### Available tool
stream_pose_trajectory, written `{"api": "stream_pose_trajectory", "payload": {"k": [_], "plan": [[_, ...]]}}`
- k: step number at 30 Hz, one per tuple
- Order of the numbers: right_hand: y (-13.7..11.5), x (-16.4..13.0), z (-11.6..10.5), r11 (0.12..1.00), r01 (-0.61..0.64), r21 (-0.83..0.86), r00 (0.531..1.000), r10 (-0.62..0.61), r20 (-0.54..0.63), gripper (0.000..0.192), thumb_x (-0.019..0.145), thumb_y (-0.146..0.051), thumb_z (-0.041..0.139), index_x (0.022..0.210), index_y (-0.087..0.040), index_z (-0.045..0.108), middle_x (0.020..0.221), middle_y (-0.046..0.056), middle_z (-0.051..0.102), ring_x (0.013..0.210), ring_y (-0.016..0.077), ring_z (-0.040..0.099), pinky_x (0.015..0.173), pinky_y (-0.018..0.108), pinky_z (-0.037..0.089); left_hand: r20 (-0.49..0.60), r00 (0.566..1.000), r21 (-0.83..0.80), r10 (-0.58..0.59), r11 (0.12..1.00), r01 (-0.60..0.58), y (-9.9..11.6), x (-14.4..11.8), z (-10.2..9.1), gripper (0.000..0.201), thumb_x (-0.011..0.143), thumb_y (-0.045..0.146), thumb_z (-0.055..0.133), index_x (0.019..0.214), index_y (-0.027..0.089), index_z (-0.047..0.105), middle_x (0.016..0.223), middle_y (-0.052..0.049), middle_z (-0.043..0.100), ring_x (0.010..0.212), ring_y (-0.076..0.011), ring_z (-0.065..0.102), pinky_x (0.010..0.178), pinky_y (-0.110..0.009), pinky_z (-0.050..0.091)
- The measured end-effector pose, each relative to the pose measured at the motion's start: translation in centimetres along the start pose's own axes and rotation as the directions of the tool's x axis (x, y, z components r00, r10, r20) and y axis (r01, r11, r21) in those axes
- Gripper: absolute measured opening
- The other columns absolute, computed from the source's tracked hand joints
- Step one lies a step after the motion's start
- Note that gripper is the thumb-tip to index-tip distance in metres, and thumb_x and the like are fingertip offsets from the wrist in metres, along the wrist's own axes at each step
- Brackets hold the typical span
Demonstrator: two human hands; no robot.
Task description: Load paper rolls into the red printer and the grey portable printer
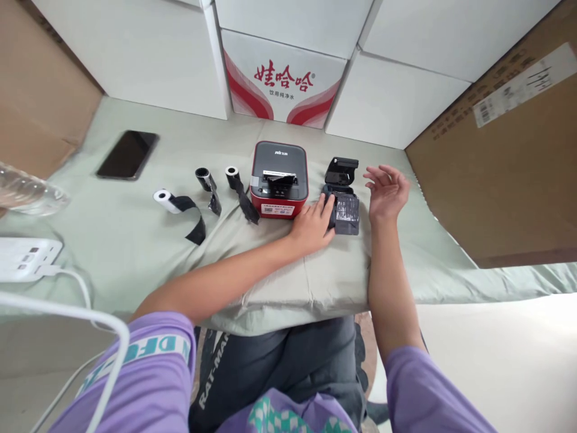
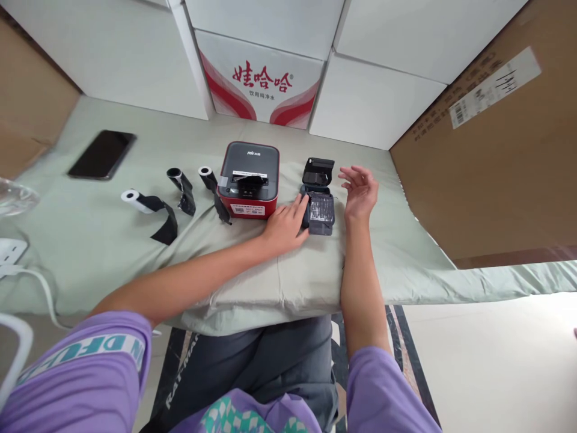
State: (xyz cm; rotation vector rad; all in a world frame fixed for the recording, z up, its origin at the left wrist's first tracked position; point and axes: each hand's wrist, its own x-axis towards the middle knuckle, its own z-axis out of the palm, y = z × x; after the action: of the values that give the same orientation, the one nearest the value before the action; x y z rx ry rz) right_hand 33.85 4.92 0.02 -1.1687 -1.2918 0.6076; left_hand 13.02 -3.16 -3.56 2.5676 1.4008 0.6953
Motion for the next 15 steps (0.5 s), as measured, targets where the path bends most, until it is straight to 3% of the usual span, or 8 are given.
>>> {"api": "stream_pose_trajectory", "payload": {"k": [2, 5, 8, 10, 15], "plan": [[0.5, 0.2, 0.8, 0.998, -0.054, -0.021, 0.998, 0.055, 0.03, 0.072, 0.088, -0.078, 0.024, 0.126, -0.032, 0.063, 0.129, 0.011, 0.07, 0.123, 0.0304, 0.064, 0.085, 0.046, 0.052, 0.0, 1.0, 0.0, 0.001, 1.0, -0.001, 0.0, 0.0, -0.1, 0.081, 0.095, 0.036, 0.054, 0.161, 0.001, 0.025, 0.163, -0.031, 0.036, 0.141, -0.037, 0.052, 0.112, -0.046, 0.04], [1.2, 0.4, 2.0, 0.988, -0.152, -0.03, 0.982, 0.155, 0.111, 0.073, 0.084, -0.082, 0.033, 0.129, -0.032, 0.062, 0.136, 0.009, 0.067, 0.127, 0.029, 0.061, 0.086, 0.042, 0.052, 0.003, 1.0, 0.024, 0.001, 1.0, -0.001, 0.0, -0.1, -0.2, 0.08, 0.096, 0.035, 0.055, 0.164, 0.009, 0.024, 0.163, -0.03, 0.037, 0.131, -0.0376, 0.059, 0.108, -0.047, 0.042], [1.8, 0.5, 2.6, 0.979, -0.203, -0.013, 0.97, 0.203, 0.134, 0.075, 0.08, -0.085, 0.04, 0.126, -0.031, 0.063, 0.131, 0.01, 0.069, 0.119, 0.0287, 0.064, 0.082, 0.04, 0.053, 0.002, 1.0, 0.027, 0.016, 0.999, -0.016, 0.0, -0.2, -0.4, 0.074, 0.097, 0.032, 0.054, 0.165, 0.021, 0.027, 0.166, -0.025, 0.035, 0.126, -0.0354, 0.062, 0.105, -0.047, 0.044], [2.0, 0.5, 2.6, 0.981, -0.192, -0.005, 0.975, 0.191, 0.111, 0.076, 0.079, -0.086, 0.038, 0.122, -0.03, 0.065, 0.124, 0.01, 0.07, 0.111, 0.0276, 0.067, 0.079, 0.038, 0.053, -0.013, 0.999, 0.02, 0.053, 0.998, -0.053, 0.0, -0.2, -0.6, 0.065, 0.099, 0.031, 0.053, 0.162, 0.026, 0.036, 0.169, -0.02, 0.03, 0.135, -0.0351, 0.055, 0.107, -0.047, 0.044], [2.8, 0.4, 2.1, 0.994, -0.105, -0.033, 0.989, 0.108, 0.101, 0.061, 0.081, -0.076, 0.045, 0.11, -0.026, 0.065, 0.105, 0.009, 0.07, 0.102, 0.0261, 0.069, 0.081, 0.039, 0.054, -0.056, 0.987, 0.039, 0.147, 0.989, -0.145, -0.1, -0.2, -0.9, 0.047, 0.104, 0.032, 0.043, 0.15, 0.028, 0.056, 0.17, -0.01, 0.032, 0.152, -0.032, 0.035, 0.111, -0.048, 0.042]]}}
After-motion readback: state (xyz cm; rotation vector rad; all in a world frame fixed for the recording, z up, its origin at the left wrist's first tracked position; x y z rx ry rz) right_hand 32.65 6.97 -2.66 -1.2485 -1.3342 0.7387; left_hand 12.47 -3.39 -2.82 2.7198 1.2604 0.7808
